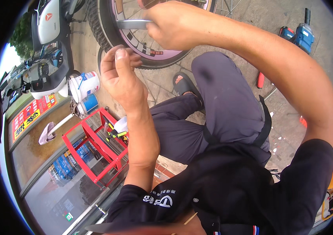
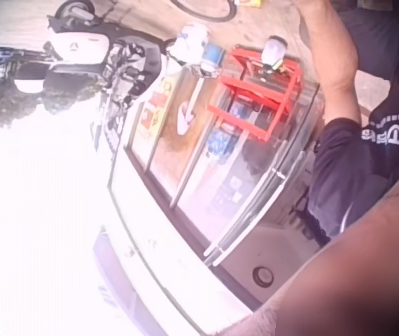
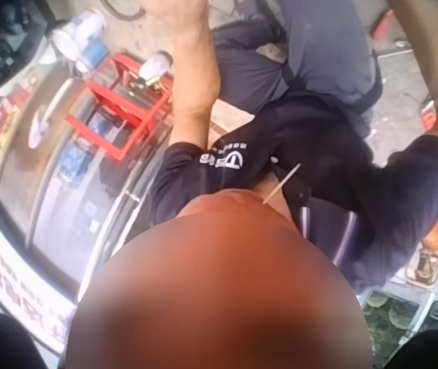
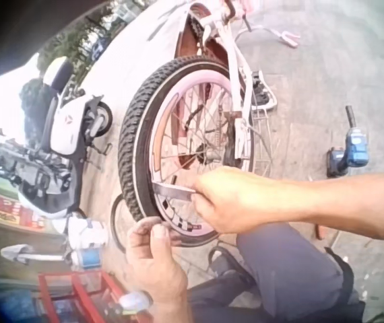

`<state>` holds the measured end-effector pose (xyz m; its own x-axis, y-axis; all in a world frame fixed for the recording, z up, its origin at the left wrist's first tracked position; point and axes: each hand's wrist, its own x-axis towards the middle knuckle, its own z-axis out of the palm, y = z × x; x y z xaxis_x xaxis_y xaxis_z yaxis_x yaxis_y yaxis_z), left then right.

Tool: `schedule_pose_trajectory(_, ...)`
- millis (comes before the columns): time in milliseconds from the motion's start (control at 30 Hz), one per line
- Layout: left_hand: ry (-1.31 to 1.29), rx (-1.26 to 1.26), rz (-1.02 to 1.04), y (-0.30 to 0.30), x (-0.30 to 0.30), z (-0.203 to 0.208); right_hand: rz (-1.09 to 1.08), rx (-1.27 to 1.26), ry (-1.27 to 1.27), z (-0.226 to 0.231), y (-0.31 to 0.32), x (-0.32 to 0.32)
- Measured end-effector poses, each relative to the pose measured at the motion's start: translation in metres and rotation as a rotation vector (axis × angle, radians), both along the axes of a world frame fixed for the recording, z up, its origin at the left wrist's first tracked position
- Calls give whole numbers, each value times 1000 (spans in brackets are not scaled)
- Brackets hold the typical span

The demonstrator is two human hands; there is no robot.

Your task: The person removes a bicycle tire from the rim using tire levers, then reattaches the tire by hand and with a tire lever. The person works on the tire while seated on the floor in a workshop setting.

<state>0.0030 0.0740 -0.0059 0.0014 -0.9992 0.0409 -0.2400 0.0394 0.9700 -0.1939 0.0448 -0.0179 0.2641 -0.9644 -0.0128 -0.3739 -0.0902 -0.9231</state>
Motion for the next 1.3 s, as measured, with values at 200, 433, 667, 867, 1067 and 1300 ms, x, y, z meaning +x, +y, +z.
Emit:
schedule_pose_trajectory(200, 777, 639, -184, 9, -61, -10, -6, -193, -82, -30, -6, 6)
schedule_pose_trajectory(433, 879, 725, -115, 17, -58, 1, 49, 140, -408, -45, -48, 2)
schedule_pose_trajectory(667, 871, 776, -2, 20, -56, 18, 244, 426, -1039, -84, -57, 46)
schedule_pose_trajectory(867, 777, 695, 81, 23, -59, 14, 0, 363, -1093, -90, -51, 67)
schedule_pose_trajectory(1067, 764, 686, -6, 22, -45, 8, -23, 343, -1055, -92, -50, 68)
schedule_pose_trajectory(1300, 753, 681, 30, 15, -44, 8, -76, 312, -1101, -93, -54, 77)
